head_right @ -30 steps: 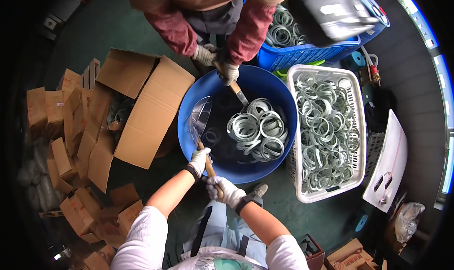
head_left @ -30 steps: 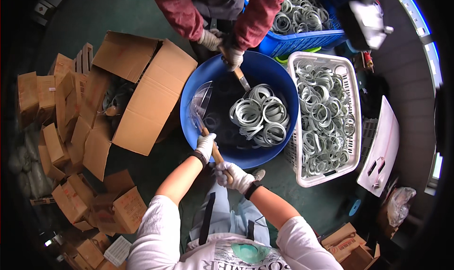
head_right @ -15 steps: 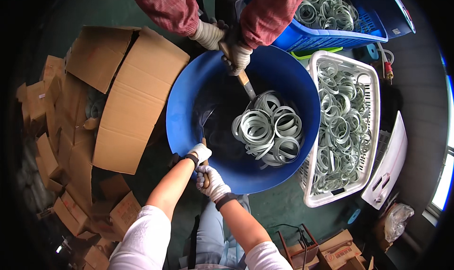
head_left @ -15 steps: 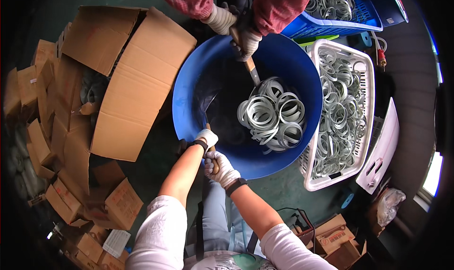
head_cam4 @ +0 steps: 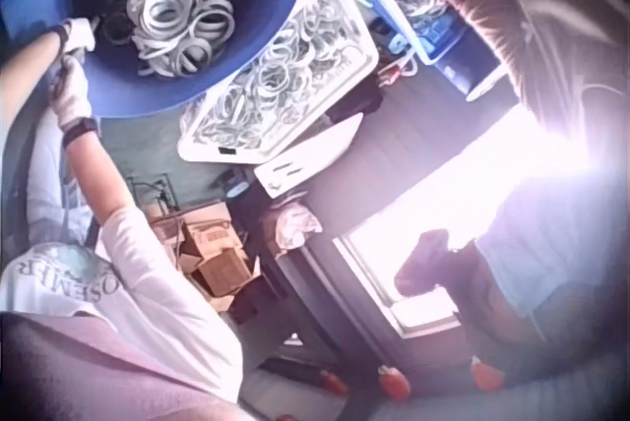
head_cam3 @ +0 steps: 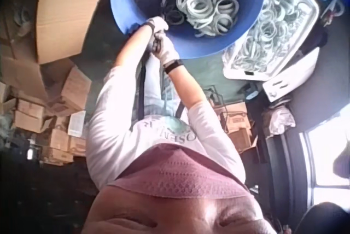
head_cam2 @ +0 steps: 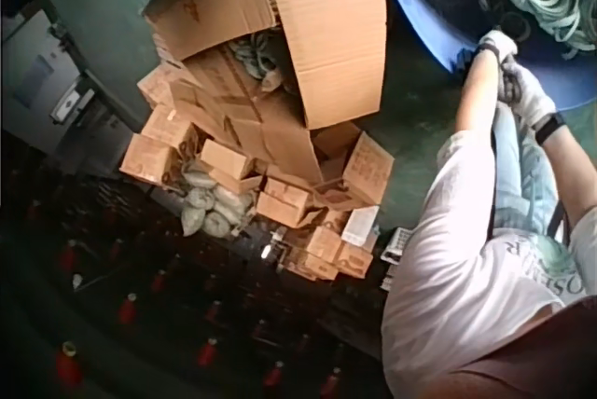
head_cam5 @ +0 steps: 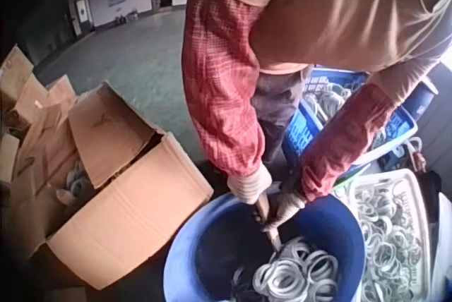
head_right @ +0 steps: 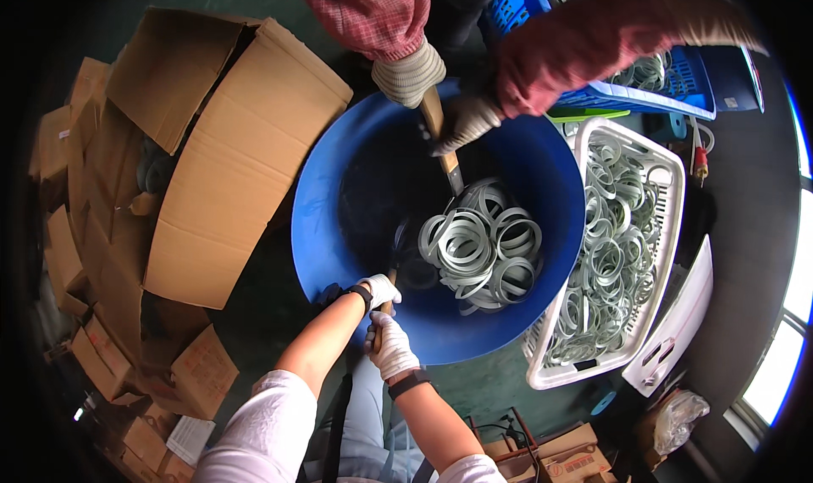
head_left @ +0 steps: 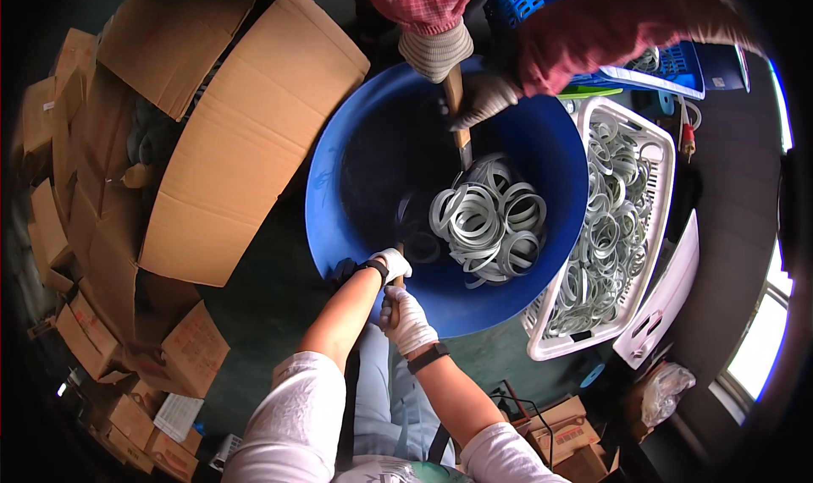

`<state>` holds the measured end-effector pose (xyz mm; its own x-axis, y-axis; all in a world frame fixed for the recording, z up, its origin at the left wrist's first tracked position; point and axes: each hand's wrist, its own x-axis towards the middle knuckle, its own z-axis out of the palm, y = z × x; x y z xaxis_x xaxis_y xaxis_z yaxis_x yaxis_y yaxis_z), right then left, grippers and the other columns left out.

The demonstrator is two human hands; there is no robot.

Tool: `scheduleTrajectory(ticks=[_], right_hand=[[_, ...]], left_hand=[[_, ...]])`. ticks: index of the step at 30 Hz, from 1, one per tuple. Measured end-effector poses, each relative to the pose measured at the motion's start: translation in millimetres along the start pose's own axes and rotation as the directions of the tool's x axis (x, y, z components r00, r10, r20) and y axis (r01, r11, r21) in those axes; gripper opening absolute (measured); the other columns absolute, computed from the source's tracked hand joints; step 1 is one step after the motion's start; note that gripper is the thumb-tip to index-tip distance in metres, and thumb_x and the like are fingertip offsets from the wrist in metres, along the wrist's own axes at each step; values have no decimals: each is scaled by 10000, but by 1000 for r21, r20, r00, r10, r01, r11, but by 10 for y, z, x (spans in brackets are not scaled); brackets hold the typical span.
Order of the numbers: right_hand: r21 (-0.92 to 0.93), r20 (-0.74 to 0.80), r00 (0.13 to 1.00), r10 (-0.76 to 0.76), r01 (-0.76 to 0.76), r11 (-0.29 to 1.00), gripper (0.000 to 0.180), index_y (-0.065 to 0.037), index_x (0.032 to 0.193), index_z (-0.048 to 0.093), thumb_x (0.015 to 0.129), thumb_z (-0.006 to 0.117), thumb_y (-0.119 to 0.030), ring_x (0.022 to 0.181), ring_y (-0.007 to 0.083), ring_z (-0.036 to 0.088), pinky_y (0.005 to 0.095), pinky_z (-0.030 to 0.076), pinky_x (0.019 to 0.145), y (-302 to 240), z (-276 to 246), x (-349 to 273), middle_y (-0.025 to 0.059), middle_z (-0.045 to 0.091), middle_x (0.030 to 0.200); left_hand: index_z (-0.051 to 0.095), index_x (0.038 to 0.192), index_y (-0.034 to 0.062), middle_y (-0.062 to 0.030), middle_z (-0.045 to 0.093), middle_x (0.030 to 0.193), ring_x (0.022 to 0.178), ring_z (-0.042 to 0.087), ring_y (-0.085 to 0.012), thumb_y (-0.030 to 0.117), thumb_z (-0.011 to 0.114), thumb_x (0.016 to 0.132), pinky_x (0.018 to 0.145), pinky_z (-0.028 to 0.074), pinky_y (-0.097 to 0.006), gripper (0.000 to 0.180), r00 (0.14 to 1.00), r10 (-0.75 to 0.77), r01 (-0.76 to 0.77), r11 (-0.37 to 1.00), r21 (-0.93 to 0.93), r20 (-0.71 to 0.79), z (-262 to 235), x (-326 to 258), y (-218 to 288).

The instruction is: Scooping and transferring plastic rings from a barrel into baskets and boxes.

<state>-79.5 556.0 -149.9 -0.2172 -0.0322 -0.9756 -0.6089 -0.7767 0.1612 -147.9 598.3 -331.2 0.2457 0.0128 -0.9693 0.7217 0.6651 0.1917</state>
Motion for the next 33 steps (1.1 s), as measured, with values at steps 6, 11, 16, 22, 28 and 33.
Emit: scheduleTrajectory(ticks=[6,11,16,22,28,33], right_hand=[[385,136,990,34,-85,919,105,-49,919,536,836,595,-75,538,122,559,235,511,494,-287,-52,164,21,575,724],[529,193,979,-65,-48,847,11,-31,857,542,851,536,-38,565,119,563,250,521,511,-654,-581,235,26,565,716],[121,-88,993,-76,86,989,35,-29,882,560,863,548,-56,591,120,538,222,482,512,-540,-344,551,28,558,724],[-141,-197,942,-273,248,958,129,10,959,558,847,560,-55,705,217,621,307,537,620,-573,-291,870,102,620,871],[-237,-175,868,-465,421,875,234,43,1019,514,797,583,19,683,266,661,371,595,633,-643,22,973,143,621,907],[-380,-118,839,-532,457,805,217,-5,986,541,779,604,-9,595,201,615,310,523,515,-635,-125,1146,103,615,824]], left_hand=[[672,1063,38,-173,674,1034,975,648,-268,299,681,760,860,503,-369,400,997,62,-41,936,-349,49,88,487,-19],[632,899,-11,-176,674,836,693,654,-278,160,601,858,627,534,-387,179,953,133,115,675,-729,274,342,4,679],[635,899,-10,-133,673,815,697,645,-245,206,623,875,663,534,-373,218,963,86,184,480,-858,255,241,118,432],[670,829,10,-92,672,787,704,635,-212,285,648,859,675,513,-356,277,941,276,-31,650,-759,197,24,243,486],[672,766,36,-78,655,714,663,604,-200,308,653,837,671,472,-348,282,914,401,-194,552,-811,55,-157,391,447],[640,824,55,-61,646,742,687,608,-196,299,688,807,670,487,-342,250,890,454,-276,451,-848,-48,-194,333,463]])
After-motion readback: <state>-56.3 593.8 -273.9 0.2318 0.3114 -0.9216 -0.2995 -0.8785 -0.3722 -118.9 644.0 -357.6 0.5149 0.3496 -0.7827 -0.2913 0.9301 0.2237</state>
